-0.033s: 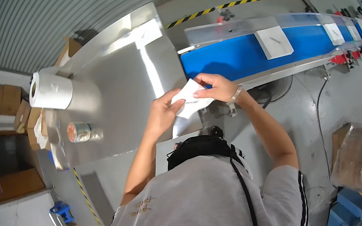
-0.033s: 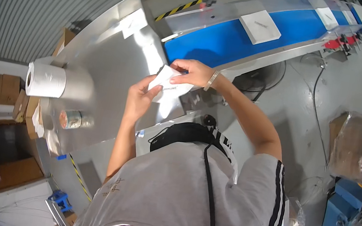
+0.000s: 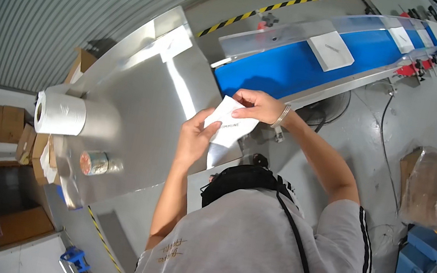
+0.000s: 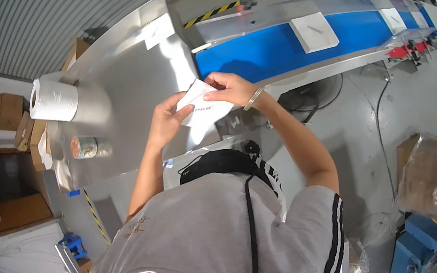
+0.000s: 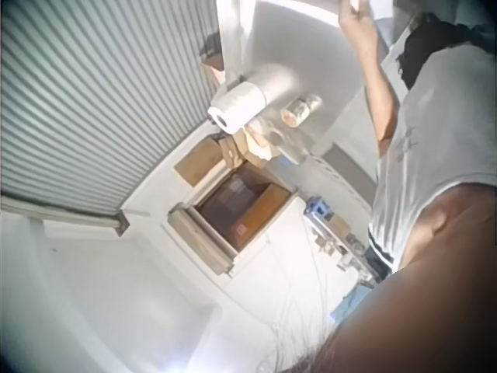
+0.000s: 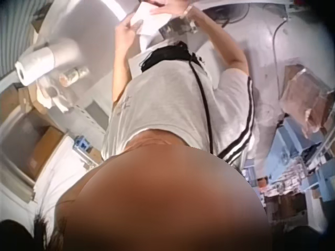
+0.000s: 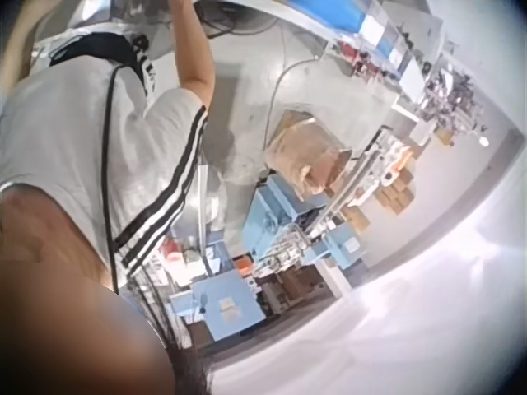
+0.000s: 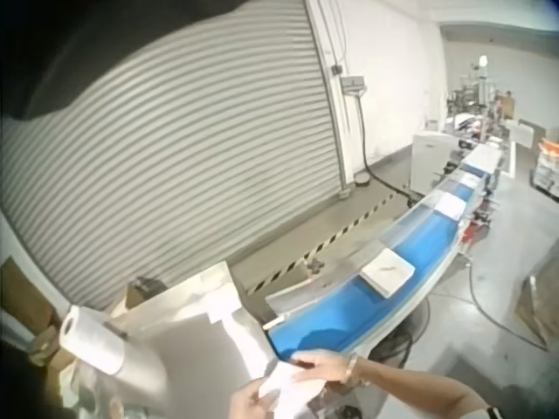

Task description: Placing individual paper filters from a stack onto a moving conveyor belt for packaging.

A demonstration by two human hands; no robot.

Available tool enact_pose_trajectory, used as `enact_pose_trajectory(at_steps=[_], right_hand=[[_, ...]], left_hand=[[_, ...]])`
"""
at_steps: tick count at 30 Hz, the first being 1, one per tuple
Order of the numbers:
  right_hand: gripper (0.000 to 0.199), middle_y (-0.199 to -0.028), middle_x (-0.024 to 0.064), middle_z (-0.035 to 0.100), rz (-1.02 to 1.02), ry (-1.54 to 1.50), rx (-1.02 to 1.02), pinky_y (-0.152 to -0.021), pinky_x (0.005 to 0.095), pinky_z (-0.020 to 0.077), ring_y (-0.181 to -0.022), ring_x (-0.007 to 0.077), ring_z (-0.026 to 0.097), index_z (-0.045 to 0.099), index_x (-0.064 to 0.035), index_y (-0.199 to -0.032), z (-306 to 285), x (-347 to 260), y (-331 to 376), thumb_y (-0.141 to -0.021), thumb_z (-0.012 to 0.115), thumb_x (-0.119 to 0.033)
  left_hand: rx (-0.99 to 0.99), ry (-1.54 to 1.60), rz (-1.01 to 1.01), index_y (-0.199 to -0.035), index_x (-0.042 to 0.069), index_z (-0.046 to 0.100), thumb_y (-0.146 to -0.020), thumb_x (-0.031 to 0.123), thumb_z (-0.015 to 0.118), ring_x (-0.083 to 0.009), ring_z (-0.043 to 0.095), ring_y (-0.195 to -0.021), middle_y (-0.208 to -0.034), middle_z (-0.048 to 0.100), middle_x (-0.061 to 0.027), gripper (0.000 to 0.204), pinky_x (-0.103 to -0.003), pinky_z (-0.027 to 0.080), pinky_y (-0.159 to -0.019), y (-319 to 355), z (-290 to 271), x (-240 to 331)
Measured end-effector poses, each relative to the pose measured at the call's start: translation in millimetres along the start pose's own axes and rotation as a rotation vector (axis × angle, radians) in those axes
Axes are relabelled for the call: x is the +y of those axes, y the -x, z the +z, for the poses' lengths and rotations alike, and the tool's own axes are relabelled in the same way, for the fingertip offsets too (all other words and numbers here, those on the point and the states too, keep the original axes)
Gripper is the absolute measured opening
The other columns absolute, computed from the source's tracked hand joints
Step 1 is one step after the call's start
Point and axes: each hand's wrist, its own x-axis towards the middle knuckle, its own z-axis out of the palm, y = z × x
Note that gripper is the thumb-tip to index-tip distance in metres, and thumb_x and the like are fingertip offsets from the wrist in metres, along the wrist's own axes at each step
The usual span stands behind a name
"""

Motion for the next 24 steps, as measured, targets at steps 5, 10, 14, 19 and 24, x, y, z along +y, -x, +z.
enact_pose_trajectory(at_steps=[5, 10, 14, 19, 24], right_hand=[[0.023, -0.086, 0.0002, 0.059, 0.065, -0.321, 0.243, -0.07, 0.0221, 0.0447, -0.08, 0.0045, 0.054, 0.057, -0.0029, -0.099, -14, 25, 4, -0.085, 0.066, -0.018], [0.029, -0.087, 0.0075, 0.066, 0.256, -0.387, 0.681, -0.066, 0.0256, 0.0495, -0.074, 0.0126, 0.061, 0.064, -0.0025, -0.098, -105, 69, 11, -0.083, 0.069, -0.026], [0.05, -0.106, 0.0139, 0.064, 0.419, 0.567, 1.189, -0.081, 0.029, 0.0491, -0.092, 0.0201, 0.062, 0.057, -0.0017, -0.116, -174, 90, 43, -0.081, 0.07, -0.035], [0.044, -0.092, 0.0133, 0.064, 0.108, 0.144, 1.575, -0.073, 0.0326, 0.0492, -0.082, 0.0211, 0.061, 0.056, -0.0004, -0.111, -140, 130, 110, -0.083, 0.066, -0.032], [0.031, -0.075, 0.009, 0.062, 0.604, -0.165, 1.46, -0.06, 0.0342, 0.049, -0.07, 0.0182, 0.059, 0.059, -0.0028, -0.095, 35, 246, 179, -0.087, 0.058, -0.033]], left_hand=[[0.052, 0.119, -0.099, -0.118, -0.001, 0.056, -0.085, 0.003, 0.064, -0.0102, 0.057, -0.08, -0.09, 0.064, -0.0057, 0.035, -0.024, 0.046, -0.071, -6, 8, -8], [0.056, 0.095, -0.116, -0.121, 0.001, 0.055, -0.085, 0.003, 0.064, -0.0105, 0.058, -0.079, -0.089, 0.063, -0.0051, 0.037, -0.024, 0.047, -0.072, -6, -2, -25], [0.06, -0.046, -0.131, -0.119, -0.001, 0.057, -0.085, 0.008, 0.064, -0.0108, 0.059, -0.077, -0.087, 0.065, -0.0081, 0.036, -0.025, 0.048, -0.07, -6, -8, -31], [0.029, -0.146, -0.148, -0.111, -0.003, 0.059, -0.087, 0.006, 0.06, -0.0069, 0.054, -0.061, -0.076, 0.063, -0.0029, 0.026, -0.022, 0.045, -0.056, -2, -23, -70], [0.057, 0.16, -0.153, -0.098, -0.001, 0.063, -0.09, 0.009, 0.058, -0.0058, 0.054, -0.058, -0.073, 0.063, -0.0021, 0.013, -0.019, 0.042, -0.05, 7, -31, -96]])
